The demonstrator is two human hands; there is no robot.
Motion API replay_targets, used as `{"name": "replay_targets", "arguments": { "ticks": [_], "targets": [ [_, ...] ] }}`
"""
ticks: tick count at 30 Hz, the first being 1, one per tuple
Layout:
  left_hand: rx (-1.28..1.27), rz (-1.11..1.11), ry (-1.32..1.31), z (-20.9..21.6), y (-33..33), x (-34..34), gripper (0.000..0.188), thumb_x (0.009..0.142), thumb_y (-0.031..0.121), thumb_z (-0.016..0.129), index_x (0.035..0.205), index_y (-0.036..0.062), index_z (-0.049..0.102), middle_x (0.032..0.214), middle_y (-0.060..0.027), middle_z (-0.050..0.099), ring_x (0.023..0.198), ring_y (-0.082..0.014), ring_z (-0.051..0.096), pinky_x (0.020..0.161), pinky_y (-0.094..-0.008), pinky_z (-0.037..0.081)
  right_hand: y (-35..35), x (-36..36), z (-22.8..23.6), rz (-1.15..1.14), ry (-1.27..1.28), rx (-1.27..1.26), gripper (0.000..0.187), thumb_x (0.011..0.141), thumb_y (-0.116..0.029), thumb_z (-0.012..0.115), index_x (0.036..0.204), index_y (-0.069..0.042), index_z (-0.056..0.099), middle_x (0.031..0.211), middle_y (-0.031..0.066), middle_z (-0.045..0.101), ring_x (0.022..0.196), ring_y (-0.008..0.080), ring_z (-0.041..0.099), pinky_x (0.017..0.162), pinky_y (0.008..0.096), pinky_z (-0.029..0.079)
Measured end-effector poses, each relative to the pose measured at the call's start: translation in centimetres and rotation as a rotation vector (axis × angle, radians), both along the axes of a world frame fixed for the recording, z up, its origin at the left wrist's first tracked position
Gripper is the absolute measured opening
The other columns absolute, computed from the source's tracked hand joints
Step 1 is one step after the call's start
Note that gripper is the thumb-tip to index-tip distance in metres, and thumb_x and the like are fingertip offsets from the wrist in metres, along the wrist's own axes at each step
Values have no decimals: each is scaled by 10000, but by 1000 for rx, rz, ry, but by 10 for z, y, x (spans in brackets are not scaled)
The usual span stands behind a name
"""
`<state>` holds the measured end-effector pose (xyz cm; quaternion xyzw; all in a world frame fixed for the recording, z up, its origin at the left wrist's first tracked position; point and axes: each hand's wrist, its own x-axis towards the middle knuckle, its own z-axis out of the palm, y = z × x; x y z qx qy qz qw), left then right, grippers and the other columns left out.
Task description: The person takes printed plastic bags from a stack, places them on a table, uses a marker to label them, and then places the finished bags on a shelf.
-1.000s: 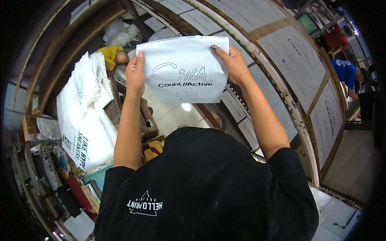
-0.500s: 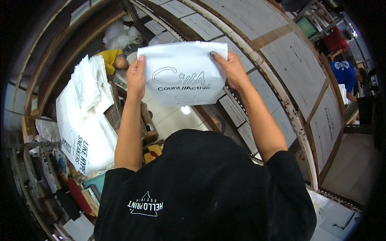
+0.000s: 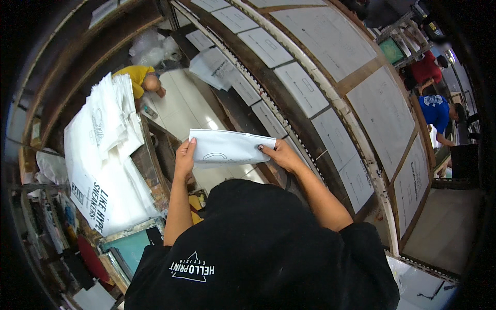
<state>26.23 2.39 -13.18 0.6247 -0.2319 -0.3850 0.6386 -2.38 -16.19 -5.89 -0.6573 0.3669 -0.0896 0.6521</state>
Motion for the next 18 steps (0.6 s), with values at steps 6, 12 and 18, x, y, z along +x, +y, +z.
{"name": "replay_targets", "arguments": {
  "ticks": [6, 12, 18],
  "targets": [
    [62, -104, -10, -26, 13, -2, 376, 1054, 334, 544, 993, -12, 678, 840, 45, 609, 771, -53, 498, 702, -241, 414, 29, -21, -44, -43, 58, 141, 274, 950, -186, 689, 1149, 0, 718, 1035, 42, 739, 896, 111, 641, 851, 278, 506],
    [188, -243, -11, -27, 16, 20, 395, 1044, 345, 563, 1069, -31, 680, 879, 14, 641, 807, -70, 535, 736, -251, 444, 43, -31, -75, -122, 193, 292, 268, 928, -193, 714, 1132, -19, 724, 977, 12, 719, 858, 91, 625, 797, 265, 507],
    [184, -331, -8, -22, 1, 21, 394, 1041, 345, 568, 1158, -14, 680, 960, -2, 678, 877, -80, 578, 815, -252, 469, 50, -31, -65, -123, 263, 68, 318, 922, -252, 704, 1099, 12, 725, 1001, 79, 729, 879, 157, 661, 845, 296, 506]
  ]
}}
